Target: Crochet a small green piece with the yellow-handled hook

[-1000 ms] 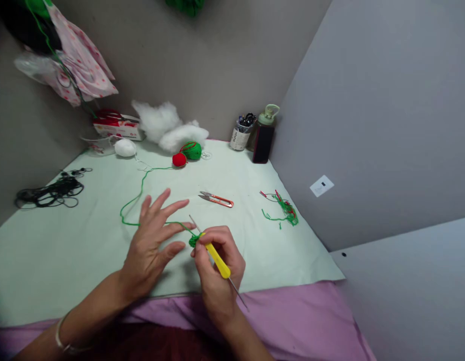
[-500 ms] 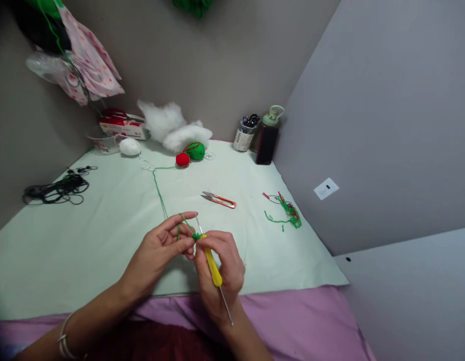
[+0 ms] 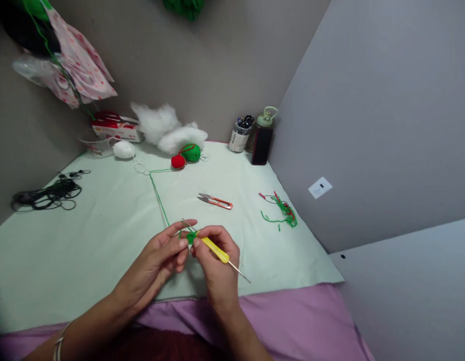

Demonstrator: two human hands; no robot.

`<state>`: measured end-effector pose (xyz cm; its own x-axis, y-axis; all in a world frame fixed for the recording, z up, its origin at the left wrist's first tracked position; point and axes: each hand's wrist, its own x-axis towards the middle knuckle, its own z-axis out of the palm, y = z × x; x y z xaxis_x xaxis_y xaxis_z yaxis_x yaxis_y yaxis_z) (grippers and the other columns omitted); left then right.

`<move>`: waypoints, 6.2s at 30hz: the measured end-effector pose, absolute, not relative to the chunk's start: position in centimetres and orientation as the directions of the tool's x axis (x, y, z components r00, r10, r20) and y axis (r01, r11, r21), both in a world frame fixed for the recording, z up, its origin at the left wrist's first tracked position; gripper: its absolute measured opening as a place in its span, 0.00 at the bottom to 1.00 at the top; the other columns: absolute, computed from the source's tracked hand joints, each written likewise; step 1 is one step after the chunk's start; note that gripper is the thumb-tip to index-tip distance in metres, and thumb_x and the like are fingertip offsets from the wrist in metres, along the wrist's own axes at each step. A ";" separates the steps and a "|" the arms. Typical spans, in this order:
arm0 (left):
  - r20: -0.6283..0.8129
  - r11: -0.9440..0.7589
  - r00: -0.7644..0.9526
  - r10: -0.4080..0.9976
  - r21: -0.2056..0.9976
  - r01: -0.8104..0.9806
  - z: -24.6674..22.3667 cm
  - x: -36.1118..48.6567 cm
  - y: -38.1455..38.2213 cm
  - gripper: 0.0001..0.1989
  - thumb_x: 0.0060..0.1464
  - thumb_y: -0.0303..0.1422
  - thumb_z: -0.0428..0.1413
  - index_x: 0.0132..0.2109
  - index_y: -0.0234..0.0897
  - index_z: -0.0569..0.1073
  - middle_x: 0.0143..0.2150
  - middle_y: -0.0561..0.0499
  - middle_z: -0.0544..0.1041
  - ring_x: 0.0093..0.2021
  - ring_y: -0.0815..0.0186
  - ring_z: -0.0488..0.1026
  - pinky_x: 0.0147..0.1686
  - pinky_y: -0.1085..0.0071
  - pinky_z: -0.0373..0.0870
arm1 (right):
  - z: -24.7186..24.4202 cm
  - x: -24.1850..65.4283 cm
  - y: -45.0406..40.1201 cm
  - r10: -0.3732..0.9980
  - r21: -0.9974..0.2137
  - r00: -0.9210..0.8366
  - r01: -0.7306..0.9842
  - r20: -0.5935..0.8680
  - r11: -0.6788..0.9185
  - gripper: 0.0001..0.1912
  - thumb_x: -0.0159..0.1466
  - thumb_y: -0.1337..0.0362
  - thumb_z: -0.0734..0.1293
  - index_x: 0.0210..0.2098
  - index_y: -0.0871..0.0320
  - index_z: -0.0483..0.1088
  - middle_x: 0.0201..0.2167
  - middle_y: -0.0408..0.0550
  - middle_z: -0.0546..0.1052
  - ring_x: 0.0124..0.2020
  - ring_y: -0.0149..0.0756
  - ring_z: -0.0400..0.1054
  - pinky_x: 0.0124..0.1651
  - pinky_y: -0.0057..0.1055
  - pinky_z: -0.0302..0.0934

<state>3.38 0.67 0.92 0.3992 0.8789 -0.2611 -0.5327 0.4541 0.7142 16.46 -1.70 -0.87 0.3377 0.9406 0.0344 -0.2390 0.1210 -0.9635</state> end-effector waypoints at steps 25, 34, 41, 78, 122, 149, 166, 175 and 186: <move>-0.200 0.456 0.472 0.858 0.719 -0.524 0.4 3.0 0.8 0.14 0.54 0.31 0.74 0.46 0.35 0.82 0.37 0.52 0.82 0.34 0.72 0.82 0.42 0.79 0.81 | -1.4 17.3 -0.9 0.976 -0.859 0.175 -0.511 -0.131 -0.024 0.14 0.52 0.58 0.82 0.30 0.55 0.77 0.24 0.39 0.76 0.25 0.29 0.67 0.29 0.26 0.64; -0.239 0.428 0.386 0.891 0.724 -0.541 0.2 3.1 1.1 0.14 0.57 0.27 0.71 0.49 0.35 0.81 0.38 0.54 0.79 0.31 0.73 0.80 0.32 0.80 0.79 | -1.7 17.2 -1.2 0.949 -0.964 0.308 -0.223 0.070 0.144 0.07 0.57 0.63 0.79 0.32 0.54 0.78 0.28 0.41 0.79 0.29 0.30 0.71 0.33 0.26 0.65; -0.207 0.461 0.460 0.863 0.696 -0.551 0.6 2.8 0.7 0.11 0.60 0.29 0.69 0.49 0.36 0.81 0.33 0.56 0.76 0.28 0.75 0.77 0.30 0.81 0.75 | -1.6 17.2 -1.8 0.939 -0.946 0.244 -0.153 0.244 0.286 0.05 0.62 0.68 0.77 0.33 0.53 0.78 0.32 0.41 0.78 0.32 0.30 0.72 0.36 0.27 0.66; -0.246 0.476 0.494 0.834 0.773 -0.419 1.1 2.0 0.8 0.47 0.54 0.30 0.72 0.76 0.38 0.59 0.37 0.57 0.78 0.17 0.79 0.70 0.19 0.79 0.63 | -1.3 18.5 -3.1 0.939 -0.938 0.187 -0.143 0.287 0.315 0.04 0.70 0.60 0.73 0.41 0.49 0.83 0.32 0.41 0.78 0.32 0.29 0.72 0.37 0.28 0.66; -0.170 0.357 0.417 0.893 0.832 -0.425 0.8 2.2 0.5 0.30 0.59 0.32 0.70 0.66 0.41 0.73 0.37 0.56 0.75 0.34 0.68 0.81 0.39 0.70 0.78 | -0.8 18.4 -3.2 0.910 -0.913 0.206 -0.123 0.360 0.389 0.11 0.76 0.60 0.65 0.41 0.51 0.78 0.39 0.46 0.82 0.33 0.33 0.74 0.40 0.35 0.70; -0.098 0.190 0.337 0.936 0.948 -0.254 1.3 1.8 0.4 0.28 0.59 0.33 0.68 0.65 0.38 0.74 0.32 0.57 0.75 0.33 0.69 0.77 0.40 0.69 0.78 | -0.7 18.1 -3.8 0.692 -0.632 -0.026 0.383 0.722 0.674 0.12 0.77 0.71 0.60 0.49 0.54 0.75 0.41 0.47 0.82 0.48 0.35 0.77 0.49 0.31 0.73; -0.097 0.167 0.282 0.955 0.957 -0.237 1.3 1.5 0.0 0.43 0.57 0.32 0.68 0.75 0.43 0.62 0.35 0.57 0.74 0.29 0.71 0.71 0.32 0.72 0.72 | -1.2 18.5 -3.9 0.750 -0.709 -0.015 0.312 0.661 0.632 0.11 0.75 0.71 0.62 0.47 0.54 0.76 0.41 0.47 0.82 0.47 0.36 0.76 0.49 0.33 0.71; -0.100 0.184 0.344 0.933 0.958 -0.219 1.8 1.6 0.0 0.43 0.53 0.29 0.70 0.74 0.40 0.65 0.33 0.57 0.74 0.28 0.71 0.70 0.30 0.72 0.72 | -1.5 18.0 -3.8 0.778 -0.781 0.096 0.162 0.621 0.603 0.11 0.76 0.67 0.63 0.44 0.52 0.77 0.40 0.47 0.82 0.43 0.36 0.76 0.45 0.34 0.70; -0.119 0.262 0.395 0.911 0.907 -0.331 1.2 1.7 -0.1 0.33 0.61 0.33 0.68 0.71 0.44 0.69 0.41 0.56 0.74 0.29 0.73 0.76 0.37 0.70 0.74 | -1.4 17.4 -2.5 0.924 -0.866 0.257 -0.347 0.281 0.360 0.09 0.75 0.58 0.67 0.39 0.53 0.75 0.37 0.45 0.84 0.26 0.28 0.72 0.33 0.28 0.70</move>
